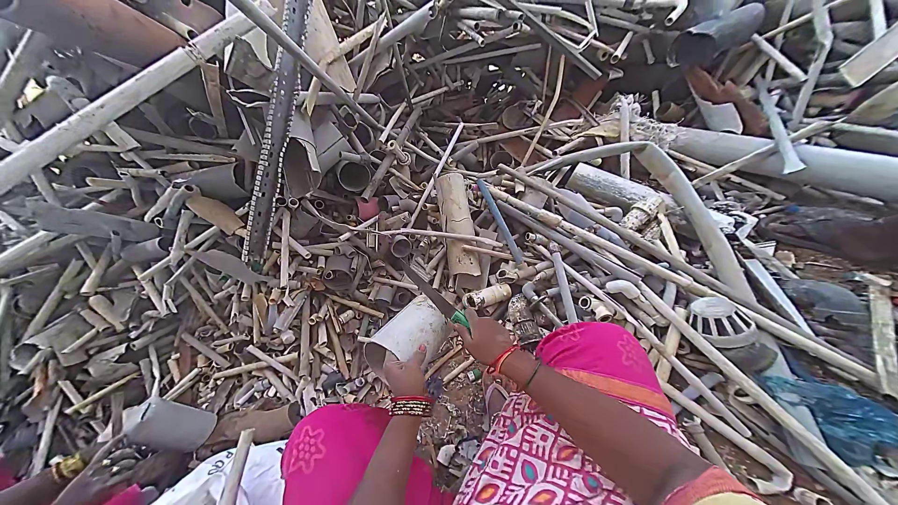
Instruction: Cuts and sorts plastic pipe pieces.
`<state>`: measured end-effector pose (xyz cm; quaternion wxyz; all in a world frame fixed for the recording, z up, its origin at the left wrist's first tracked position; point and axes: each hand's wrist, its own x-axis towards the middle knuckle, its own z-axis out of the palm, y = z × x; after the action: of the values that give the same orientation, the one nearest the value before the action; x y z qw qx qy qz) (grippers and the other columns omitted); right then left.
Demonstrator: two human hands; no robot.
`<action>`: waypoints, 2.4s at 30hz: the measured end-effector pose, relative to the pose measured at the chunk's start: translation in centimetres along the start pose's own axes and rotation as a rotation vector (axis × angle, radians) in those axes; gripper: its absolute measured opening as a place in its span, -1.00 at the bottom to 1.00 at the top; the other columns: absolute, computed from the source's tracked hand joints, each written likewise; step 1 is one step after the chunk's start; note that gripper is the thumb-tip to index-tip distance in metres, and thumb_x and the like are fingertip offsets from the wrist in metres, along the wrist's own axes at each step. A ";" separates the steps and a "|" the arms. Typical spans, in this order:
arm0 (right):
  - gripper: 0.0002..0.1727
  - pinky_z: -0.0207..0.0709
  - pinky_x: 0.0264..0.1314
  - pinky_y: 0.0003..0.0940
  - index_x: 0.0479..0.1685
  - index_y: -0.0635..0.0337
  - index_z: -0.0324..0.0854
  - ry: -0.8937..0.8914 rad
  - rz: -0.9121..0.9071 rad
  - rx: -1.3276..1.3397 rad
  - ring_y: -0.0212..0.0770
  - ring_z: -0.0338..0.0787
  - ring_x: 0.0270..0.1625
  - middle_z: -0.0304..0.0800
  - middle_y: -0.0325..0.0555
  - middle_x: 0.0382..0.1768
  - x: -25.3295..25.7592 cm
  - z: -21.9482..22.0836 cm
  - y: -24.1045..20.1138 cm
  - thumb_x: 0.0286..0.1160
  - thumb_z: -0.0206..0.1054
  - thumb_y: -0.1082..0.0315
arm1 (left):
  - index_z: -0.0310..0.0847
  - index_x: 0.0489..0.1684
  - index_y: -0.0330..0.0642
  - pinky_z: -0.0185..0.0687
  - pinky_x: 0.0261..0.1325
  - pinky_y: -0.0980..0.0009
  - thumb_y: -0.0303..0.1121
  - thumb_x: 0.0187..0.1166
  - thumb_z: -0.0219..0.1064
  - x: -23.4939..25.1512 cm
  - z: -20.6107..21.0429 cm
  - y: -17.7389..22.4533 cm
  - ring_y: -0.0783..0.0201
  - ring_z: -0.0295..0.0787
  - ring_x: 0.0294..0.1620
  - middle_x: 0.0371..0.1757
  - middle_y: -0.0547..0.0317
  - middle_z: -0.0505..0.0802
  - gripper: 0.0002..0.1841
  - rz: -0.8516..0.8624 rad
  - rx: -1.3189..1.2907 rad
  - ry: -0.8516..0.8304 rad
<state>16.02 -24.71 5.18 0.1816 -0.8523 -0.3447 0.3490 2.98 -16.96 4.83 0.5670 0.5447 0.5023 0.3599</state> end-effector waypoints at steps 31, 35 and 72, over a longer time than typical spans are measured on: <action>-0.56 0.62 0.15 0.24 0.64 0.25 0.30 0.018 -0.051 -0.456 0.40 0.82 0.18 0.71 0.41 0.27 -2.6 1.5 -0.3 0.90 -0.09 0.30 | 0.49 0.33 -0.56 0.59 0.37 0.25 -0.76 0.37 0.44 2.4 -2.6 1.0 0.09 0.71 0.26 0.27 -0.33 0.72 -0.51 -0.151 0.206 -0.210; -0.54 0.59 0.22 0.25 0.66 0.23 0.28 -0.002 -0.006 -0.460 0.38 0.79 0.25 0.71 0.40 0.27 -2.6 0.8 -0.7 0.92 -0.09 0.25 | 0.49 0.35 -0.56 0.55 0.42 0.25 -0.77 0.36 0.43 1.9 -2.2 0.7 0.11 0.69 0.31 0.30 -0.33 0.71 -0.49 -0.135 0.199 -0.217; -0.53 0.63 0.20 0.23 0.69 0.24 0.20 -0.045 0.005 -0.509 0.35 0.81 0.25 0.72 0.37 0.26 -3.0 4.6 -2.9 0.86 -0.11 0.41 | 0.35 0.50 -0.57 0.42 0.56 0.02 -0.65 0.41 0.50 0.7 -3.8 -0.5 -0.13 0.55 0.51 0.46 -0.44 0.60 -0.37 -0.349 -0.011 0.109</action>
<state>9.82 -24.55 5.03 -0.0477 -0.8633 -0.4233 0.2704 -0.60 -15.35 4.62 0.5958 0.4258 0.6172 0.2878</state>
